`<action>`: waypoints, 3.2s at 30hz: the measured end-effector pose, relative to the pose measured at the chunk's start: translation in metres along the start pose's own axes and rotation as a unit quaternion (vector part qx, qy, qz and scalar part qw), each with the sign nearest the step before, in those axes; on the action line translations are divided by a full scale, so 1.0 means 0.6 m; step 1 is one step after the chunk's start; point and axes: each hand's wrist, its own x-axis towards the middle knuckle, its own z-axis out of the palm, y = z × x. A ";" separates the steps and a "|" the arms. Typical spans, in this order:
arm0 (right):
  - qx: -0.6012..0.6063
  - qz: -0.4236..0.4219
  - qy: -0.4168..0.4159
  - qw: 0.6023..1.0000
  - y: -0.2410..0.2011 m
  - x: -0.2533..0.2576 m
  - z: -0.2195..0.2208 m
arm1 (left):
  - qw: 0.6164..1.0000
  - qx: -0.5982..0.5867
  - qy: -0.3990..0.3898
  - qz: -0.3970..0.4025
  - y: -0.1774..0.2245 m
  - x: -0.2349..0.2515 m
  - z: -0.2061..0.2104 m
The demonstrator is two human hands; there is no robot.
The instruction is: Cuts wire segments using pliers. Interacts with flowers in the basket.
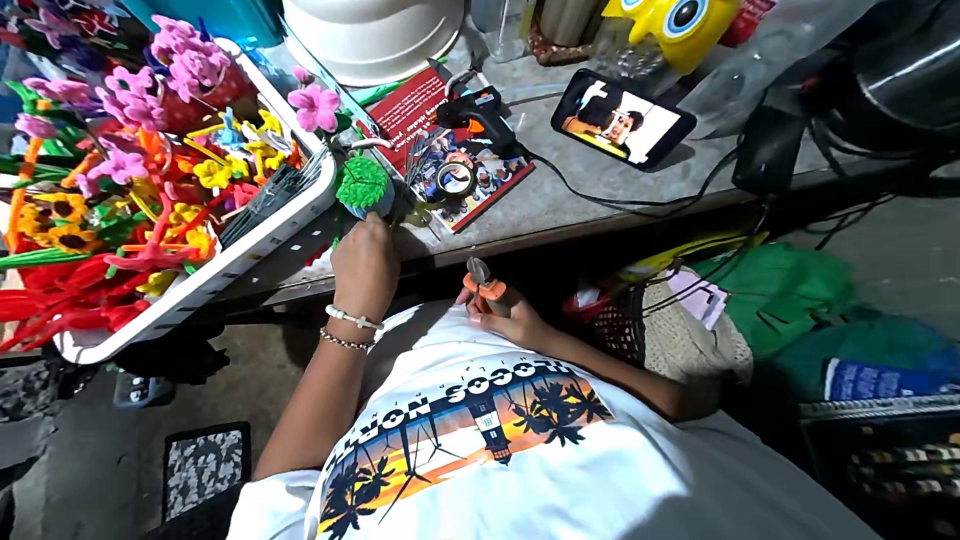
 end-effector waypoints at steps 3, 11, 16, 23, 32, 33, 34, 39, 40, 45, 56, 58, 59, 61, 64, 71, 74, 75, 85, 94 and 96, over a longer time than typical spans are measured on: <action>0.003 0.000 -0.001 1.000 -0.001 0.000 0.000 | 1.000 -0.008 0.000 -0.005 -0.014 -0.009 -0.003; 0.000 0.028 0.032 0.999 -0.005 -0.004 0.007 | 0.993 -0.063 0.058 0.079 0.038 0.010 -0.043; -0.004 0.032 0.033 0.999 -0.007 -0.006 0.005 | 0.997 0.001 0.001 0.075 0.104 0.086 -0.054; 0.001 0.007 0.013 1.000 0.004 -0.003 -0.006 | 0.997 0.020 -0.060 0.044 0.124 0.147 -0.042; 0.001 0.007 0.006 1.000 0.005 -0.004 -0.004 | 0.998 -0.007 -0.029 0.049 0.121 0.142 -0.050; 0.003 0.010 0.012 1.000 0.003 -0.006 -0.003 | 0.997 -0.017 -0.018 0.068 0.115 0.127 -0.053; 0.005 0.014 0.021 1.000 0.001 -0.007 -0.002 | 0.995 -0.033 0.012 0.095 0.104 0.106 -0.053; 0.003 0.000 0.021 1.000 0.003 -0.009 -0.004 | 0.986 -0.103 0.012 0.129 0.002 -0.030 -0.095; 0.004 -0.003 0.010 1.000 0.006 -0.007 -0.006 | 0.986 -0.110 -0.002 0.123 -0.031 -0.043 -0.103; 0.005 0.009 -0.004 1.000 0.006 0.003 0.005 | 0.988 -0.114 0.093 0.037 -0.144 -0.013 -0.160; -0.004 0.006 0.015 1.000 0.000 0.000 0.005 | 0.998 0.036 0.041 0.036 -0.110 0.160 -0.162; -0.004 0.000 0.012 1.000 0.004 0.002 0.003 | 0.998 0.025 0.024 0.047 -0.117 0.174 -0.154; -0.005 -0.005 0.010 1.000 0.006 0.003 0.002 | 0.998 0.007 0.017 0.061 -0.123 0.179 -0.152; -0.006 -0.002 0.008 1.000 0.006 0.005 0.002 | 0.996 -0.021 0.005 0.091 -0.136 0.186 -0.151; -0.004 0.010 0.008 1.000 0.004 0.008 0.003 | 0.992 -0.051 -0.007 0.118 -0.154 0.193 -0.153; -0.003 0.006 0.013 1.000 0.006 0.006 0.002 | 0.989 -0.116 0.009 0.095 -0.160 0.193 -0.165; -0.001 0.005 0.011 1.000 0.006 0.007 0.002 | 0.988 -0.125 0.026 0.089 -0.151 0.186 -0.171; 0.001 0.004 0.010 1.000 0.006 0.007 0.003 | 0.987 -0.127 0.031 0.089 -0.149 0.184 -0.171; -0.001 0.002 0.010 1.000 0.009 0.009 0.003 | 0.977 -0.147 0.080 0.132 -0.126 0.188 -0.174; -0.011 0.005 0.002 1.000 0.008 0.010 0.003 | 0.956 -0.227 0.089 0.161 -0.102 0.203 -0.203; -0.009 0.004 0.004 1.000 0.009 0.009 0.003 | 0.954 -0.231 0.088 0.168 -0.090 0.207 -0.212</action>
